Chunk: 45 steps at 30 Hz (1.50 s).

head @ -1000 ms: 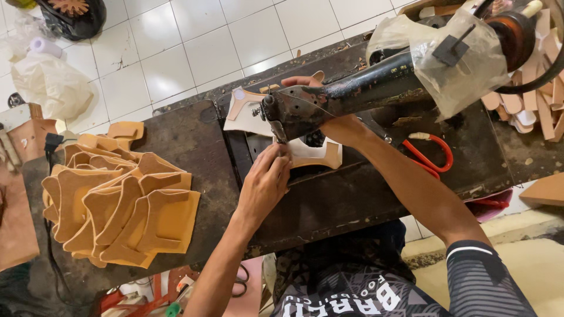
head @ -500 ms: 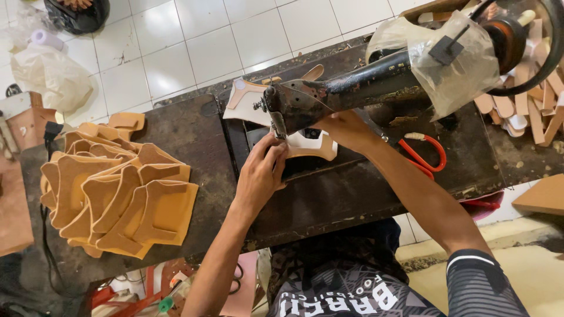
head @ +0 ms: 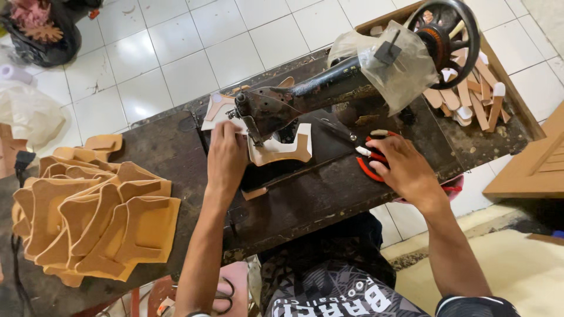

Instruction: The person sorts and stacks light-colored and tan shoe parts on the floor, then moves to a sewing machine to stitch the parts together. They handle the materials by hand and use the sewing machine to join the pieces.

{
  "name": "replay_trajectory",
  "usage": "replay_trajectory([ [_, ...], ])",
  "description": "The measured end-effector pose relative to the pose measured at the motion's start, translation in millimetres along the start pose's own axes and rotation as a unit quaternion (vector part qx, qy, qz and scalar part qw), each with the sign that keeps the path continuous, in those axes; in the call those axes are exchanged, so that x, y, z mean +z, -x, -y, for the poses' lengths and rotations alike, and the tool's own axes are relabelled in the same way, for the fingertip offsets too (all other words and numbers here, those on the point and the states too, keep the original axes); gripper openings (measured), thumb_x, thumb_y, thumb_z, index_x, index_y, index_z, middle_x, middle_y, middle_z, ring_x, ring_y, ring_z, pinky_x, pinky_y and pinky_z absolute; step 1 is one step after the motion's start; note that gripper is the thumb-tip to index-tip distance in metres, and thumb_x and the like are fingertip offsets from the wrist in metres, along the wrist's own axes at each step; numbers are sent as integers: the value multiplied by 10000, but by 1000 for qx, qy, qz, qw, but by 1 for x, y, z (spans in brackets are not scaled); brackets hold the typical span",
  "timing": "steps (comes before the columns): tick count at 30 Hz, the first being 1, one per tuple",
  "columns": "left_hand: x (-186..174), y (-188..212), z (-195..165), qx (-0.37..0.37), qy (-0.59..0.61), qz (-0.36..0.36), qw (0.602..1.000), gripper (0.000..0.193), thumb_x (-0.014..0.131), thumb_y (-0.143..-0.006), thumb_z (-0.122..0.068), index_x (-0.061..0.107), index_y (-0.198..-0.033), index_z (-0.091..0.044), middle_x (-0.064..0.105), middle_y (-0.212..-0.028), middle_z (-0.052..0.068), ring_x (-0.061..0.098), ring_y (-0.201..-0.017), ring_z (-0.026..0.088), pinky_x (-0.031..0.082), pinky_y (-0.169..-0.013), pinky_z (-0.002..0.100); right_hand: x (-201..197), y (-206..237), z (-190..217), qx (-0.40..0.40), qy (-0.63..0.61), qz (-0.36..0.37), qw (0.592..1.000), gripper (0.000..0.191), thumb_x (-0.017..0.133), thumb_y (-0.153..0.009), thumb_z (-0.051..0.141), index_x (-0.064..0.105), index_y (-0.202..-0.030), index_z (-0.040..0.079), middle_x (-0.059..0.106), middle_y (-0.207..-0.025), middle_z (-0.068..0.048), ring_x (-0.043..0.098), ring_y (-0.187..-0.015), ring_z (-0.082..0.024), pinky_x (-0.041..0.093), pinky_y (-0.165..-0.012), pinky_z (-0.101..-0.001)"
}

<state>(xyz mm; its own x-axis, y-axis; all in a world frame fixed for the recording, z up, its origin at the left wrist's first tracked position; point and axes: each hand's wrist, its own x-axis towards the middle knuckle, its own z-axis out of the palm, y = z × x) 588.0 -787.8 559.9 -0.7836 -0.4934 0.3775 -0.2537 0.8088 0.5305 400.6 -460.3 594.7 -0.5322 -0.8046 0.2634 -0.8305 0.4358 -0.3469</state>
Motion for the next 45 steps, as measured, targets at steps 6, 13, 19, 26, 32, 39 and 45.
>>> replay_trajectory([
  [6, 9, -58, 34, 169, -18, -50, 984, 489, 640, -826, -16, 585, -1306, 61, 590, -1329, 240, 543, -1258, 451, 434, -1078, 487, -14, -9, 28, 124, -198, 105, 967, 724, 723, -796, 274, 519, -1473, 117, 665, -1112, -154, 711, -873, -314, 573, -828, -430],
  [13, 13, -76, 41, 81, -11, 70, 994, 375, 659, -874, -70, 656, -1245, -16, 623, -1211, 210, 566, -1157, 422, 435, -1036, 478, -4, -53, 80, 53, 9, 233, 971, 726, 681, -842, 670, 642, -1159, 19, 688, -1021, -220, 705, -883, -396, 568, -770, -499],
  [19, 10, -80, 42, 201, -22, -19, 979, 296, 667, -900, -103, 648, -1181, -11, 675, -1196, 166, 605, -1151, 384, 442, -1060, 472, 8, -89, 82, 18, 20, 272, 962, 666, 682, -830, 687, 673, -999, 43, 721, -932, -202, 720, -888, -388, 569, -791, -495],
  [26, 10, -76, 42, 168, -36, -7, 985, 303, 646, -901, -75, 651, -1192, 13, 685, -1142, 165, 619, -1102, 381, 460, -1038, 459, 22, -100, 70, -5, -31, 273, 962, 581, 729, -838, 612, 718, -888, 34, 719, -775, -203, 724, -816, -396, 564, -778, -494],
  [32, -10, -78, 46, -110, 70, -80, 988, 244, 616, -974, -173, 720, -1143, -31, 768, -968, 99, 716, -851, 202, 549, -792, 353, 39, -80, 46, 5, -78, 114, 990, 490, 802, -800, 503, 732, -991, 57, 720, -781, -180, 720, -775, -374, 560, -695, -461],
  [39, -58, -81, 44, -200, 350, -88, 911, 408, 676, -980, -281, 717, -1180, 72, 777, -963, 84, 697, -847, 94, 566, -740, 236, 47, -53, 35, 96, -82, -12, 992, 506, 826, -783, 429, 691, -1142, 98, 726, -880, -129, 703, -780, -344, 547, -661, -429],
  [45, -58, -123, 20, -258, 435, -120, 854, 462, 642, -969, -311, 595, -1246, 56, 736, -946, 107, 711, -797, 153, 606, -671, 332, 53, -48, 40, 117, -107, -62, 985, 516, 830, -773, 426, 690, -1159, 113, 739, -983, -100, 711, -831, -321, 552, -679, -409],
])
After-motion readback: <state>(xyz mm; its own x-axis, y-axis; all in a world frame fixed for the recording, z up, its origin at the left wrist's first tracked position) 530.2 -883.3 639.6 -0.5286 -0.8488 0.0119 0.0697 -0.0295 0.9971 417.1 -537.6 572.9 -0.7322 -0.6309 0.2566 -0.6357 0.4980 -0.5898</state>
